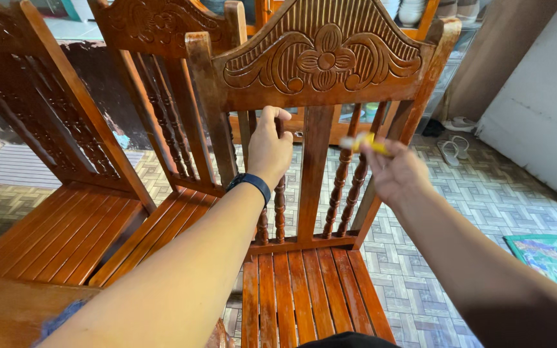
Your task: The person cleans a wooden chair using a feather duster and a small brush. They dust the chair's backrest and spindles, then use the brush to clean the carved details and the chair's seat and back.
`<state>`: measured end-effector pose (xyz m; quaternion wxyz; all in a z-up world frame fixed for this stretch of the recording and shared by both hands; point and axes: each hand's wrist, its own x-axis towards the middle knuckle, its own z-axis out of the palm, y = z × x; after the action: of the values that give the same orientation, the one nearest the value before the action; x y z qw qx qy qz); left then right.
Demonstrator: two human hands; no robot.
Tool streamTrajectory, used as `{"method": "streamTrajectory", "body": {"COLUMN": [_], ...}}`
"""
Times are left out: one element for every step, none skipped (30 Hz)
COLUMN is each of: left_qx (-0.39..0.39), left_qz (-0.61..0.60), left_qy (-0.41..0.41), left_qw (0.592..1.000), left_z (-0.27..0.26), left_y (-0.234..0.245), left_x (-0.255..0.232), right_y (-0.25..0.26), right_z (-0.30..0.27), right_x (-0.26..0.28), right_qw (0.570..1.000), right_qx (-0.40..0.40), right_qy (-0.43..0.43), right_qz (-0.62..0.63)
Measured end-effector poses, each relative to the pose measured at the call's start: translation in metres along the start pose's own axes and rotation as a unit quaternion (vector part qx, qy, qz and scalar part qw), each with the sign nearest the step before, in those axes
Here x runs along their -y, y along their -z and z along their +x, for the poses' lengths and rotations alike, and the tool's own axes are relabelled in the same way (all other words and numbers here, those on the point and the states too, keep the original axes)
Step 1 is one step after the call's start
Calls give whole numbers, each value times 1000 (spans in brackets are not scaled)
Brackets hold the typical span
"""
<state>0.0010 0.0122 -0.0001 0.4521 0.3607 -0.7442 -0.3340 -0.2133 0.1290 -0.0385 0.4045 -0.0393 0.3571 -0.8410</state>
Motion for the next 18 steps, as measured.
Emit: {"method": "streamTrajectory", "body": {"left_qx": [-3,-5,-9,-8,-7,-6,-8,-11,-14,-15,-16,-17,-19,-20,-22,-27,-31,-36], "left_qz": [-2,-4,-7,-5,-3,-2,-4,-7,-9,-6,-3,0,-6,-13,-20,-23,-25,-27], "left_qy": [-5,-11,-16,-14,-14,-14,-12,-11,-10,-11,-12,-14,-14,-14,-16,-20,-23,-27], "left_qw": [1000,1000,1000,1000,1000,1000,1000,1000,1000,1000,1000,1000,1000,1000,999,999,999,999], "left_z": [1,2,2,1,1,2,1,0,0,0,-1,-1,-2,-3,-4,-4,-3,-3], "left_y": [-1,-2,-2,-2,-2,-2,-2,-2,-2,-2,-2,-2,-2,-2,-4,-5,-6,-7], "left_x": [2,3,4,6,6,6,6,5,5,5,4,4,4,4,4,3,3,3], "right_y": [2,5,7,7,5,3,2,2,4,9,11,11,12,13,11,8,4,2], "right_z": [0,0,0,-1,-2,-3,-6,-10,-14,-20,-25,-28,-32,-36,-38,-41,-43,-46], "right_x": [-5,-8,-12,-17,-21,-24,-27,-28,-24,-19,-16,-15,-13,-12,-12,-17,-22,-26], "right_qw": [998,993,993,992,992,991,987,981,979,976,972,968,963,957,944,930,913,922], "right_qx": [-37,-74,-77,-79,-82,-60,-39,-19,-2,15,32,16,-2,-20,-28,-36,-44,3], "right_qy": [-18,-37,-34,-31,-27,-10,7,24,23,22,21,39,56,74,64,53,42,38], "right_qz": [-44,-88,-88,-89,-88,-121,-156,-189,-204,-218,-232,-248,-264,-281,-322,-363,-403,-385]}}
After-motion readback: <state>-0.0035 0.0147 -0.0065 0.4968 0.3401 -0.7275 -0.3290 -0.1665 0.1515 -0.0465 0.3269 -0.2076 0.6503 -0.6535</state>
